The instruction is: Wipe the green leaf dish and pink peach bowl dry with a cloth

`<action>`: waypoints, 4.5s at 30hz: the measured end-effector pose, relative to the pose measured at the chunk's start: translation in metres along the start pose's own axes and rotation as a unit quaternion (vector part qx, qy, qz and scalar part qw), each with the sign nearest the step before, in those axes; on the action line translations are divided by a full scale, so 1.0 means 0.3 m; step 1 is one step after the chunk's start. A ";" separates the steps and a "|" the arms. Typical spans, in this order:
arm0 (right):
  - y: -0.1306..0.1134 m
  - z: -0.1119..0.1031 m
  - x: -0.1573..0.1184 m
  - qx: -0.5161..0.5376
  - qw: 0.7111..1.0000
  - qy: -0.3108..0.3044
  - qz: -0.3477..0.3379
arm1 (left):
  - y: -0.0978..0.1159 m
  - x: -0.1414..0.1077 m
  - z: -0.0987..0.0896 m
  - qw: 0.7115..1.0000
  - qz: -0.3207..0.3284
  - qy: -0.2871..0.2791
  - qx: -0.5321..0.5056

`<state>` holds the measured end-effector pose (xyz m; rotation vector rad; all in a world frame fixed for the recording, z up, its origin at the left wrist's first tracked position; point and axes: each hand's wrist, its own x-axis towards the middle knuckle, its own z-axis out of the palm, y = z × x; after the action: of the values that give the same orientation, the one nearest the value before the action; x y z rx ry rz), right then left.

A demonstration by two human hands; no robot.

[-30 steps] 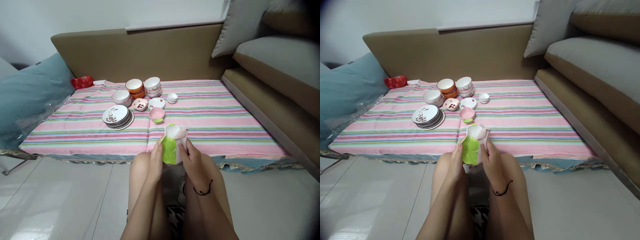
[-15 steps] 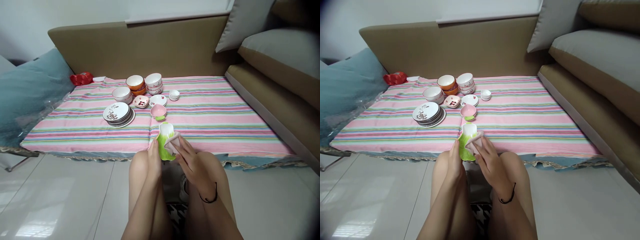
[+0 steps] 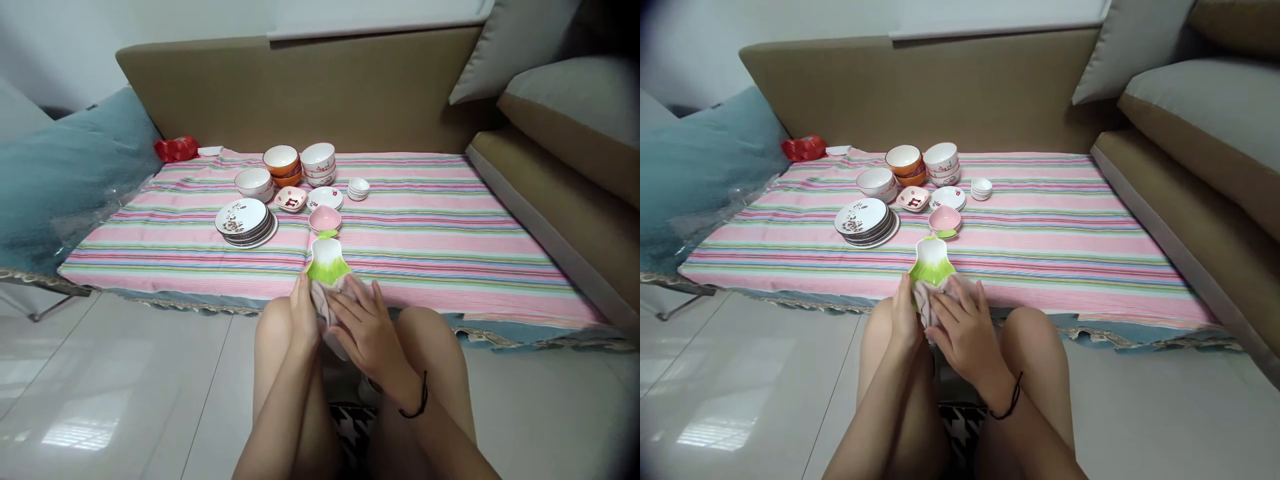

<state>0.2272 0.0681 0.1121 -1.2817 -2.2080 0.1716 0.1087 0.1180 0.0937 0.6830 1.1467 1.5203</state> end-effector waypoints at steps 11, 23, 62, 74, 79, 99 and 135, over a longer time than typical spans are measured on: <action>0.166 -0.088 0.326 -0.087 0.994 0.065 -0.026 | 0.179 0.202 0.170 0.978 0.153 -0.121 0.071; 0.283 0.056 0.349 0.059 0.994 0.077 -0.043 | 0.094 0.320 0.138 0.985 0.068 -0.125 0.096; 0.318 0.011 0.315 0.155 0.957 0.230 0.078 | 0.084 0.283 0.110 0.970 -0.026 -0.208 0.126; 0.314 0.015 0.314 0.147 0.944 0.236 0.175 | 0.043 0.297 0.126 0.986 0.013 -0.141 0.094; 0.295 0.017 0.306 0.162 0.950 0.119 0.238 | 0.056 0.277 0.142 0.973 0.120 -0.129 0.148; 0.378 0.012 0.296 0.278 0.890 0.243 0.270 | 0.041 0.259 0.144 0.923 0.089 -0.264 0.267; 0.404 0.035 0.300 0.274 0.904 0.194 0.264 | 0.055 0.253 0.140 0.942 0.047 -0.240 0.232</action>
<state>0.2796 0.2090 0.0943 -1.3950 -1.3046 0.6356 0.1180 0.2034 0.1136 1.3617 1.1014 1.0659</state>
